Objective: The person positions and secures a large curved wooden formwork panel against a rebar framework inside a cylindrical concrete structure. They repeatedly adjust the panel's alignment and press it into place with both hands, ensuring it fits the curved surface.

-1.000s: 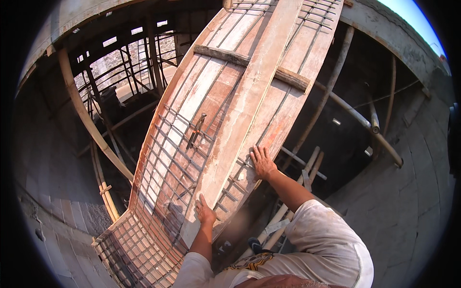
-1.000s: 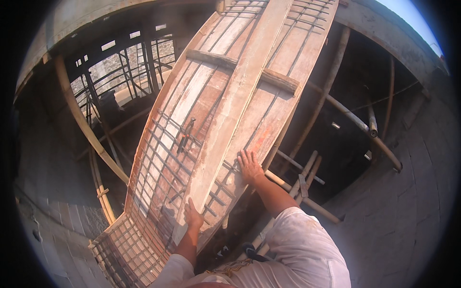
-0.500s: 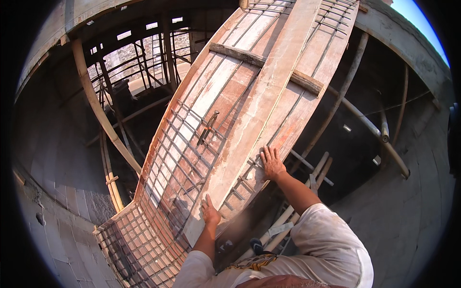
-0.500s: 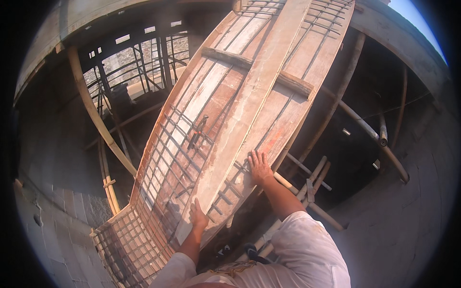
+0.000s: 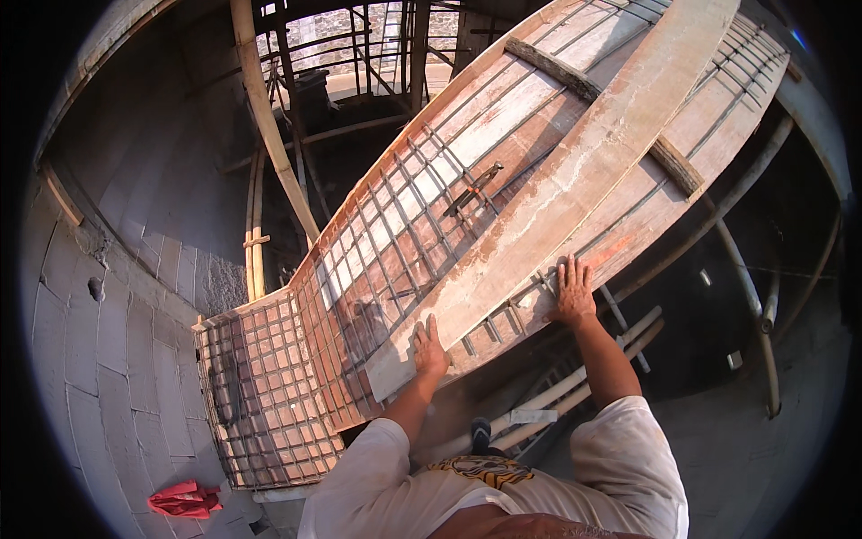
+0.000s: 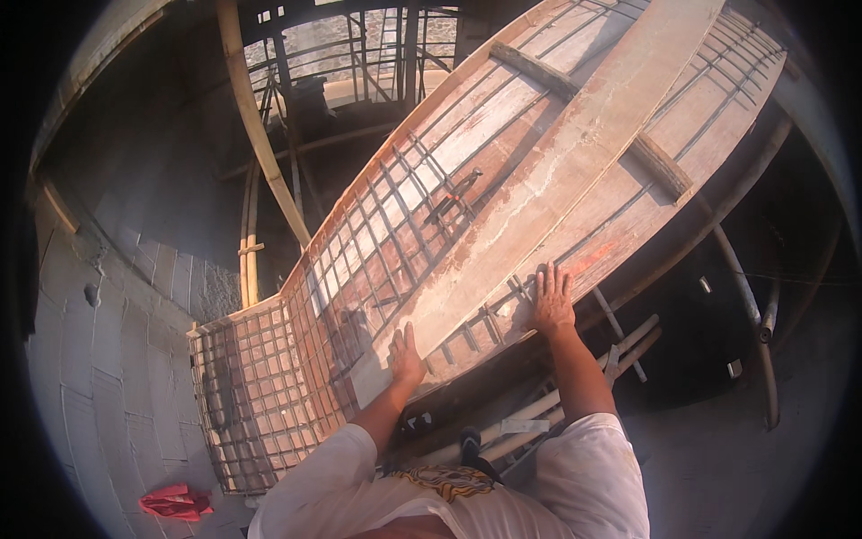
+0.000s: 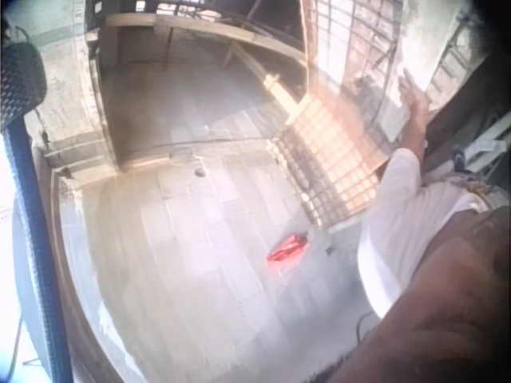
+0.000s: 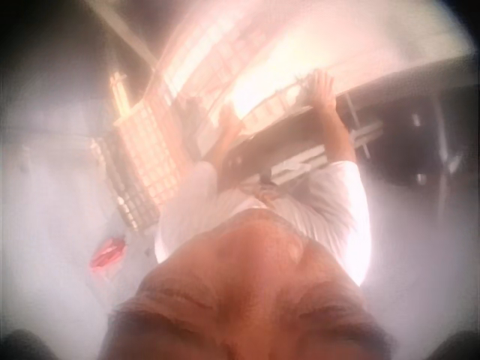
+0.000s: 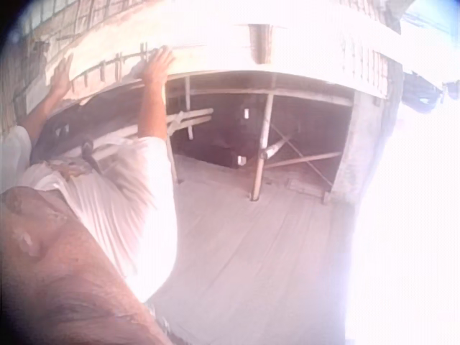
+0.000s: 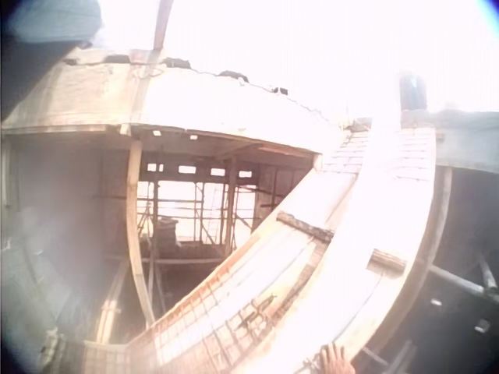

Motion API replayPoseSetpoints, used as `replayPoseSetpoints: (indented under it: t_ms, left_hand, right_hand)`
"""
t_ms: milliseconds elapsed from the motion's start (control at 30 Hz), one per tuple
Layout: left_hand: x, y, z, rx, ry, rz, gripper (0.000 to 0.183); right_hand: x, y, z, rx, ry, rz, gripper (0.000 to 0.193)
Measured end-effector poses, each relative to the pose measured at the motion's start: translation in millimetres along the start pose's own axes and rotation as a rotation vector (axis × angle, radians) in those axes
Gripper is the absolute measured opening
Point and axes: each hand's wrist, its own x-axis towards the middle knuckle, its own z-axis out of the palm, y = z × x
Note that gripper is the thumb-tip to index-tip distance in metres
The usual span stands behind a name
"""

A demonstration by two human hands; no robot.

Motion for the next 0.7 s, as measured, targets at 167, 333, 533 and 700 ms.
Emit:
replayPoseSetpoints:
  t_ms: [167,333,533,700]
  left_hand:
    - [-4.9,6.3,11.9,-0.038,0.092,-0.041,0.107]
    - [-15.0,14.7,5.9,-0.043,0.14,-0.088,0.106]
    - [-7.3,16.1,13.0,-0.027,0.137,-0.08,0.104]
    - [-8.3,13.9,24.2,0.006,0.174,-0.079,0.103]
  right_hand:
    - [10.2,7.3,33.0,-0.023,0.115,0.001,0.136]
    - [13.5,5.4,33.5,-0.049,0.13,-0.005,0.135]
    - [15.2,6.3,47.1,-0.116,0.249,-0.004,0.135]
    - [0.4,-3.8,-9.0,-0.026,-0.016,0.008,0.124]
